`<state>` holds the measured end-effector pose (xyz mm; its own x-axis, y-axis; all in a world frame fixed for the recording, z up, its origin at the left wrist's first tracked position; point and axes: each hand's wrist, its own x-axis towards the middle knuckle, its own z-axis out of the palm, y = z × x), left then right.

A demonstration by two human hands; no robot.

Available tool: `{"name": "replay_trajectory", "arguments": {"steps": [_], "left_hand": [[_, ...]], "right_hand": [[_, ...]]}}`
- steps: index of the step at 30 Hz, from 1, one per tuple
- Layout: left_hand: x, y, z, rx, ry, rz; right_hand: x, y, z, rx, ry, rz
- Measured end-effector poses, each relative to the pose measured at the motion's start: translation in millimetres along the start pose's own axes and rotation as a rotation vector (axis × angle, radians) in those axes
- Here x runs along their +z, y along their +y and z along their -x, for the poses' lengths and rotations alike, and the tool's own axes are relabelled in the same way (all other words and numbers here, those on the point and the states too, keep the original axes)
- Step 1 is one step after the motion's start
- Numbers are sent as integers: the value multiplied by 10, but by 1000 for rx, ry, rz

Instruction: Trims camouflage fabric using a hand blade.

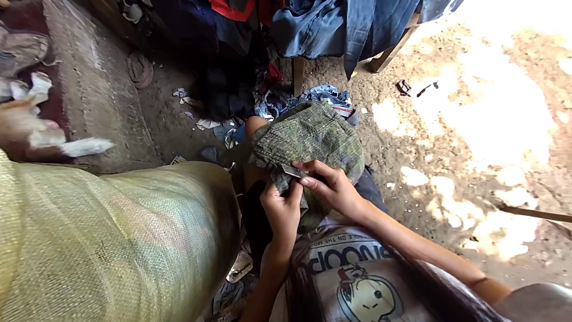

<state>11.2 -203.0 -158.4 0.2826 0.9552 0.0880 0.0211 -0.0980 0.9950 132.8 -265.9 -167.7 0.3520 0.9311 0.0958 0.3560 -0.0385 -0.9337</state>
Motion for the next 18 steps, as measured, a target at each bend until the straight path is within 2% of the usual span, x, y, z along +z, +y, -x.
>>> {"name": "replay_trajectory", "arguments": {"steps": [5,9,12,15,18], "left_hand": [[-36,-51,-29,-41,-63,-38],[-72,-52,-69,-153,-103,46],[-85,-24,-84,-261,-137,118],[-96,-15,-85,-289,-165,134],[-108,15,-80,-307,-130,149]], "right_hand": [[-54,-58,-166,240,-139,-549],[-124,-88,-203,348,-232,-704],[-105,-61,-164,250,-193,-528],[-110,2,-110,120,-174,-178],[-117,34,-56,25,-168,34]]}}
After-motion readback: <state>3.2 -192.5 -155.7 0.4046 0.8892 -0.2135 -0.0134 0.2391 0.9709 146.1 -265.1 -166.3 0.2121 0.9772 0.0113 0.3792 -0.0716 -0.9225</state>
